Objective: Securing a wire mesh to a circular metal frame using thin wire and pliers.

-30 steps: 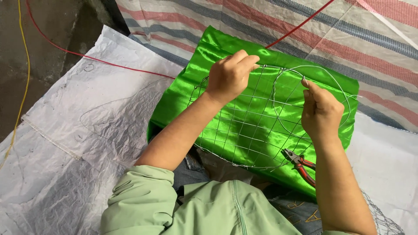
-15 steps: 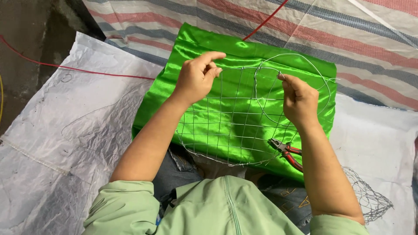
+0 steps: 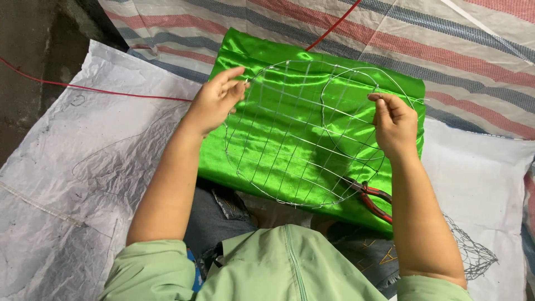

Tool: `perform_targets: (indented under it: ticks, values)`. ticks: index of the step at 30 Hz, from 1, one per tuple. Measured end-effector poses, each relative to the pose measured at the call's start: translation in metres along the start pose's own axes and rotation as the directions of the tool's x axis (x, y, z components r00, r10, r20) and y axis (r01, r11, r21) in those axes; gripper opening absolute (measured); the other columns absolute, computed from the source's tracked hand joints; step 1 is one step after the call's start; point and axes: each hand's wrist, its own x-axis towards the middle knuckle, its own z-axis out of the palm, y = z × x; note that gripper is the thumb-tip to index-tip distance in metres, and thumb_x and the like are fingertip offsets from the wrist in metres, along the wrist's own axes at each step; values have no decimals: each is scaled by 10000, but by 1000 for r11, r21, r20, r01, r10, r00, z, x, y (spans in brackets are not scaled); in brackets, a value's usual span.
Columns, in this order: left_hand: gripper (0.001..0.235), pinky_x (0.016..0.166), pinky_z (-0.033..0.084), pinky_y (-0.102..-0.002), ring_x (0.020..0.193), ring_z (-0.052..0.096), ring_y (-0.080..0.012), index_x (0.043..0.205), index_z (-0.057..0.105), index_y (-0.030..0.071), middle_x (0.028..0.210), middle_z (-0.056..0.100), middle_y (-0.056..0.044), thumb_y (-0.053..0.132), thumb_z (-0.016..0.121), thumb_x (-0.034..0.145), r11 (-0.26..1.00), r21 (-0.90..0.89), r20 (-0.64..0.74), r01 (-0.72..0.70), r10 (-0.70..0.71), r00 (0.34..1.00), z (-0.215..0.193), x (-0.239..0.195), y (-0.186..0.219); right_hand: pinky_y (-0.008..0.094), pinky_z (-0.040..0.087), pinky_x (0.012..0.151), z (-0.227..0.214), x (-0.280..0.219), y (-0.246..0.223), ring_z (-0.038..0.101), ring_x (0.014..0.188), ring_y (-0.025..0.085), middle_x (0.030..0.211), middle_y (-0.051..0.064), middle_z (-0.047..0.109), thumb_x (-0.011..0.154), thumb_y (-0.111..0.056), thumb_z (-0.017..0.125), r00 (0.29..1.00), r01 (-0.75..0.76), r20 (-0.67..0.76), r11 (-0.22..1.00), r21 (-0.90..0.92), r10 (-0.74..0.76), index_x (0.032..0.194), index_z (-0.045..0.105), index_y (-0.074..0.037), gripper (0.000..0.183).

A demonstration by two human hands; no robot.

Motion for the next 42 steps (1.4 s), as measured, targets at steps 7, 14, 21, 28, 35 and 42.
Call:
perform_targets:
  ticks: [7, 14, 21, 28, 35, 42]
  values:
    - [626, 809, 628, -446, 1028, 737, -362, 1497, 405, 35, 1256, 655, -305, 463, 490, 1049, 790, -558, 168, 254, -193, 967, 20, -63, -78, 199, 404, 486, 27, -6, 28, 452, 516, 74, 596, 33, 483, 1156, -104, 497, 959, -261, -54, 942, 208, 278, 1210, 708, -63, 221]
    - [751, 1089, 487, -607, 1373, 537, -401, 1582, 374, 204, 1557, 484, -209, 528, 614, 949, 282, -957, 90, 70, 61, 994, 17, -97, -100, 237, 483, 467, 49, -18, 49, 475, 546, 97, 626, 41, 495, 1143, -147, 496, 885, -431, -73, 869, 244, 459, 1147, 706, -66, 225]
    - [430, 938, 593, -617, 1297, 585, -467, 1489, 440, 145, 1425, 595, -254, 167, 517, 1067, 324, -944, -28, 57, -251, 968, 77, -108, -129, 248, 497, 448, 79, -32, 65, 503, 545, 113, 660, 56, 507, 1150, -157, 469, 890, -347, -212, 901, 259, 404, 1148, 670, -44, 230]
    - [331, 763, 679, -500, 1134, 684, -470, 1400, 506, 176, 1275, 687, -261, 283, 482, 1087, 421, -906, -203, -50, -326, 923, 58, -99, -134, 294, 579, 527, 78, -46, 52, 620, 587, 161, 728, 104, 585, 1158, -178, 470, 914, -359, -30, 840, 407, 405, 1217, 624, -56, 205]
    - [345, 654, 693, -428, 911, 756, -439, 1416, 506, 152, 947, 733, -268, 283, 485, 1097, 640, -767, -360, -43, -372, 856, 45, -87, -140, 396, 659, 669, 68, -68, 47, 704, 747, 215, 833, 130, 653, 1088, -138, 609, 892, -443, 132, 783, 436, 432, 1243, 621, -18, 197]
    - [553, 317, 556, -273, 474, 715, -253, 1382, 586, 44, 857, 743, -255, 413, 715, 991, 854, -394, -308, 340, -472, 826, 21, -76, -134, 414, 671, 613, 47, -92, 51, 764, 707, 269, 900, 172, 728, 1054, -113, 585, 774, -623, 269, 612, 487, 574, 1279, 568, -49, 234]
